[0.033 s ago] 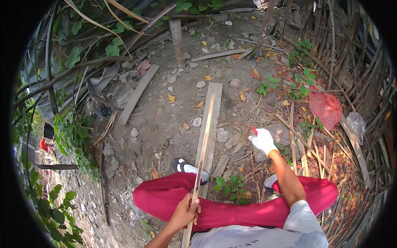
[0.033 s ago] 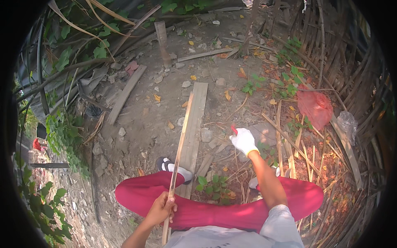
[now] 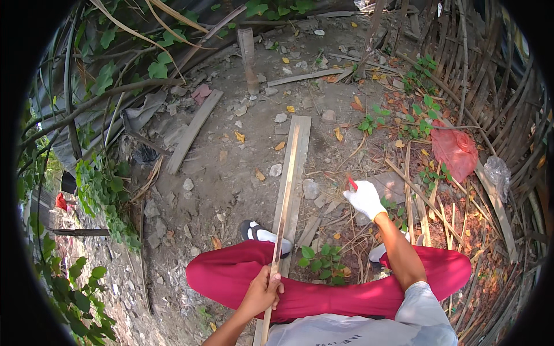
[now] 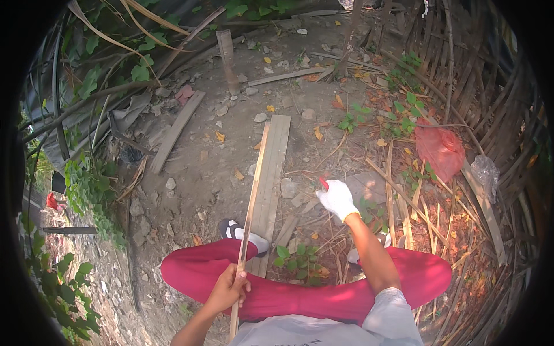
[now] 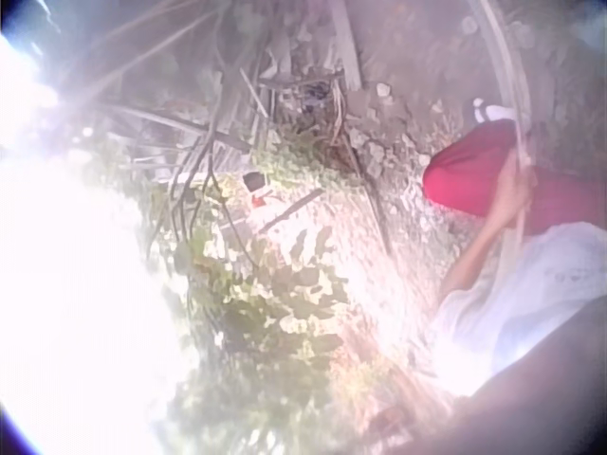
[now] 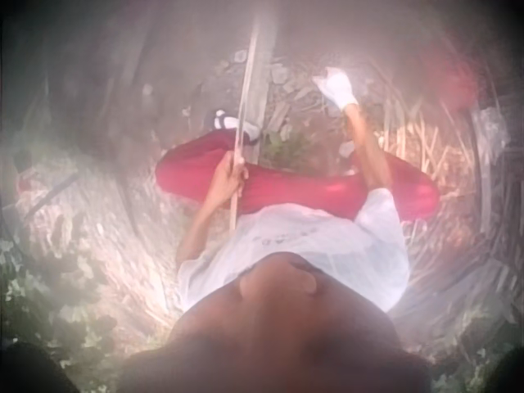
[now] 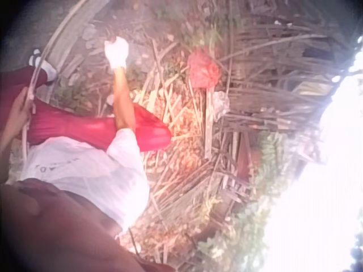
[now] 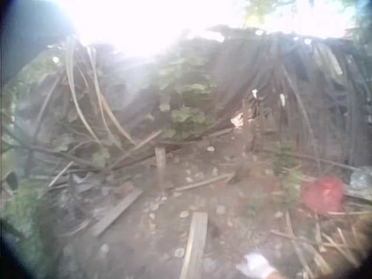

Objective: The person sits cross-legged on the ground and uses a red utility knife to shave and sharpen a long, thin wooden stick. They hold the stick with their left hand and carefully scrape the blade along its length to remove the outer layer, repeating the motion along the stick.

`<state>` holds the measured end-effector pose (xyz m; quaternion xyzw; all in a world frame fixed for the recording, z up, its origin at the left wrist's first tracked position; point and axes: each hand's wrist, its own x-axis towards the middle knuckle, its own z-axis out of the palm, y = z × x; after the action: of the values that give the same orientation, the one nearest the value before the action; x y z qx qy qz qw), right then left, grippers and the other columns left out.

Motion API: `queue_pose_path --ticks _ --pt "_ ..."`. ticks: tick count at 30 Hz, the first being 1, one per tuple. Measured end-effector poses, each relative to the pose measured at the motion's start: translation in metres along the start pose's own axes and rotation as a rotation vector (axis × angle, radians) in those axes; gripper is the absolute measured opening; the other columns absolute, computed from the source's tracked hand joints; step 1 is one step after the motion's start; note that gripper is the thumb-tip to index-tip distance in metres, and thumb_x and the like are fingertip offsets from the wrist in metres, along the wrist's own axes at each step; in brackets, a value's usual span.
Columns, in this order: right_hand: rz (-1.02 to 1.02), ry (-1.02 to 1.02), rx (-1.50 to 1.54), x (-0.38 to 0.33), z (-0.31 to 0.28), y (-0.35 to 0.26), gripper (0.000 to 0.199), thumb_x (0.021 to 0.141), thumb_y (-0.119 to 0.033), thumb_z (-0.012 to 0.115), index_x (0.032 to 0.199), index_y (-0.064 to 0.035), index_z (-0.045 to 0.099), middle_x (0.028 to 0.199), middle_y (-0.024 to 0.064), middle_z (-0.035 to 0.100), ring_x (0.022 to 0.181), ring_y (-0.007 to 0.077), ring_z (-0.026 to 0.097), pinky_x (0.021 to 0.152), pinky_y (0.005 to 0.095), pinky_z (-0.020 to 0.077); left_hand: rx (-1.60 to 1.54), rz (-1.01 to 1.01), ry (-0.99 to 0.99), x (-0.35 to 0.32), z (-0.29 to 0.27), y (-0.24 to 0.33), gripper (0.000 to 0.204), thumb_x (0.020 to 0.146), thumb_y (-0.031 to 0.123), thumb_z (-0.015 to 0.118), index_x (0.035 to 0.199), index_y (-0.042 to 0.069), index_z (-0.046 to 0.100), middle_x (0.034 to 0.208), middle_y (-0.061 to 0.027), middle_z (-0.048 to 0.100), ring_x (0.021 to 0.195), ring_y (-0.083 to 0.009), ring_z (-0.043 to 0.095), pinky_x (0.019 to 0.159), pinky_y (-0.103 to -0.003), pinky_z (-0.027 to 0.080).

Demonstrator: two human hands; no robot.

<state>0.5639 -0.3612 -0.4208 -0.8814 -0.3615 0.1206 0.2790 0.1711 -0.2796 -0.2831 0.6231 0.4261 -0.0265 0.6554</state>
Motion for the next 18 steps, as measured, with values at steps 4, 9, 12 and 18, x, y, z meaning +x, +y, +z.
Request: queue_pose_path --ticks 4,9,12,18 --pt "-0.066 -0.055 0.145 -0.027 -0.028 -0.072 0.034 0.087 -0.037 0.071 0.087 -0.0031 0.067 0.085 0.0216 0.070 0.087 0.0445 0.067 0.077 0.0511 0.0528 -0.031 0.135 0.061 0.031 0.010 0.002 0.034 0.111 0.033 0.047 0.125 0.002 0.049 0.069 -0.0045 0.059 0.049 -0.0066 0.051 0.044 -0.024 0.040" --pt "-0.263 -0.027 0.081 -0.060 -0.030 -0.114 0.031 0.090 -0.037 0.071 0.084 -0.0070 0.066 0.073 0.0194 0.065 0.072 0.0438 0.065 0.065 0.0491 0.0513 -0.112 0.126 0.010 0.060 0.021 0.014 0.040 0.112 0.035 0.044 0.131 0.002 0.054 0.067 -0.0007 0.055 0.048 -0.0046 0.045 0.044 -0.023 0.036" --pt "-0.295 -0.117 -0.048 -0.070 -0.026 -0.120 0.026 0.092 -0.034 0.065 0.095 -0.0081 0.065 0.080 0.0171 0.070 0.079 0.0417 0.069 0.071 0.0518 0.0557 -0.185 0.026 -0.051 0.069 0.022 0.016 0.044 0.112 0.039 0.040 0.131 0.003 0.056 0.067 0.0025 0.049 0.050 -0.0036 0.039 0.044 -0.022 0.032" --pt "-0.345 -0.080 -0.095 -0.073 -0.009 -0.118 0.021 0.091 -0.030 0.065 0.093 -0.0092 0.065 0.075 0.0185 0.068 0.073 0.0405 0.069 0.066 0.0519 0.0549 -0.422 -0.126 -0.186 0.078 0.017 0.013 0.046 0.113 0.040 0.036 0.124 0.004 0.061 0.075 0.0038 0.044 0.058 -0.0045 0.038 0.049 -0.020 0.032"
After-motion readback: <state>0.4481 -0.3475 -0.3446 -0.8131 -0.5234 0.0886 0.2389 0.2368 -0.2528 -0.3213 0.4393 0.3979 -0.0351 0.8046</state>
